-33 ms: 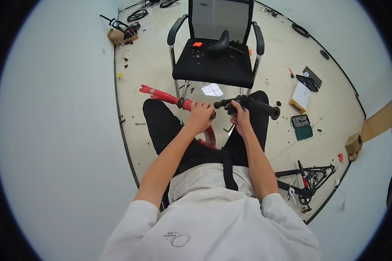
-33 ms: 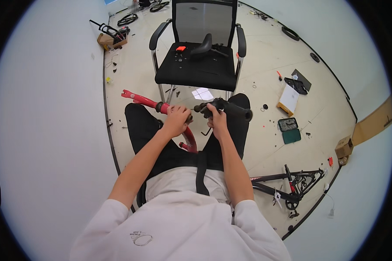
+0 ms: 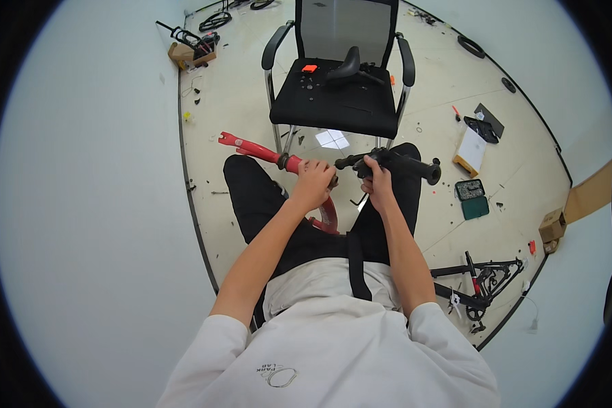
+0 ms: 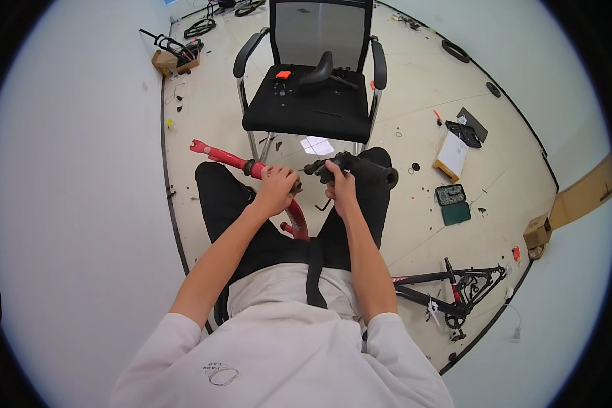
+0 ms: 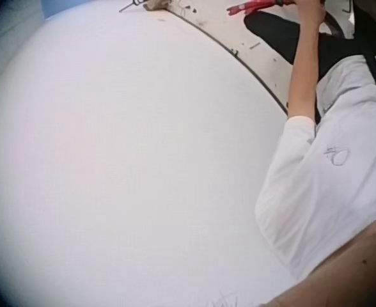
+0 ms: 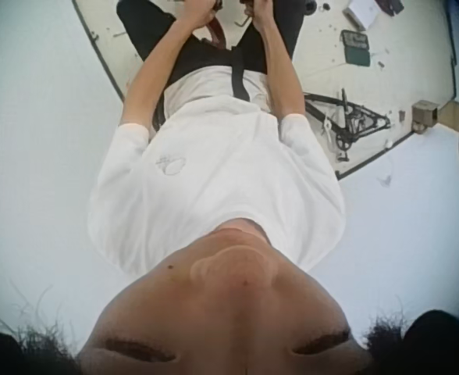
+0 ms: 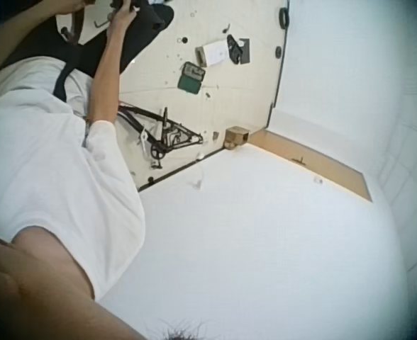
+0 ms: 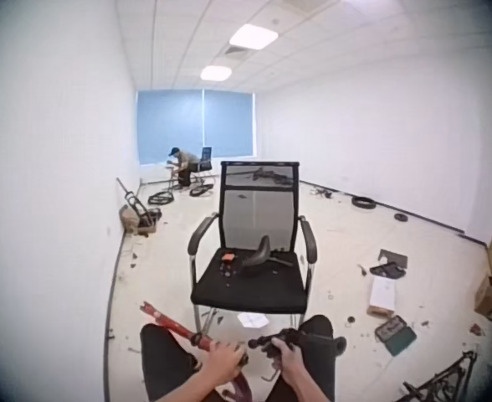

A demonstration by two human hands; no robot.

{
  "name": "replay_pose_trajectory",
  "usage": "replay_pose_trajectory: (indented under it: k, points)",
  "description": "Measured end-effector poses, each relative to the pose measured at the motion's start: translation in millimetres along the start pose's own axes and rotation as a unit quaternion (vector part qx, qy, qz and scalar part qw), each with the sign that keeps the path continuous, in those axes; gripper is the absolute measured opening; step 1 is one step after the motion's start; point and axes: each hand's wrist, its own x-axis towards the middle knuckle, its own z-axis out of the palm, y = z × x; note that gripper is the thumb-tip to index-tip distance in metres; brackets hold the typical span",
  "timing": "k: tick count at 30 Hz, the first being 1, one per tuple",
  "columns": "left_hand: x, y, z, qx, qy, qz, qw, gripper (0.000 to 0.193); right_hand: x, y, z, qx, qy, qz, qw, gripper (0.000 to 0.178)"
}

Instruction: The person assembles a bicycle handlebar by inserting an Allen key into the stem, tightening bolts, and adjusting the handlebar position. They use an Allen key to secure the components and ensure the handlebar is properly aligned.

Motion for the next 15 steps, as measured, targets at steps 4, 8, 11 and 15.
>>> replay_pose_trajectory:
  k: [4, 8, 11, 15]
  points:
    - [0.0, -4.7, -5.8, -0.002, -0.024, -0.006, 1.000, 0.031, 21.9, -22.0, 9.1, 0.022, 0.015, 0.019, 0.999, 0.033]
    - [-0.1, -8.0, -13.2, -0.037, -0.012, -0.007, 0.999, 0.031, 49.0, -58.5, 21.9, -0.039, 0.048, 0.006, 0.998, 0.032]
    - [5.8, -16.7, -8.5, -0.031, -0.032, -0.027, 0.999, 0.030, 89.7, -89.6, 23.6, -0.177, 0.090, -0.096, 0.975, 0.037]
    - [18.9, -27.8, -12.3, -0.030, -0.057, -0.049, 0.997, 0.027, 152.2, -126.5, 48.9, -0.446, 0.134, -0.141, 0.874, 0.068]
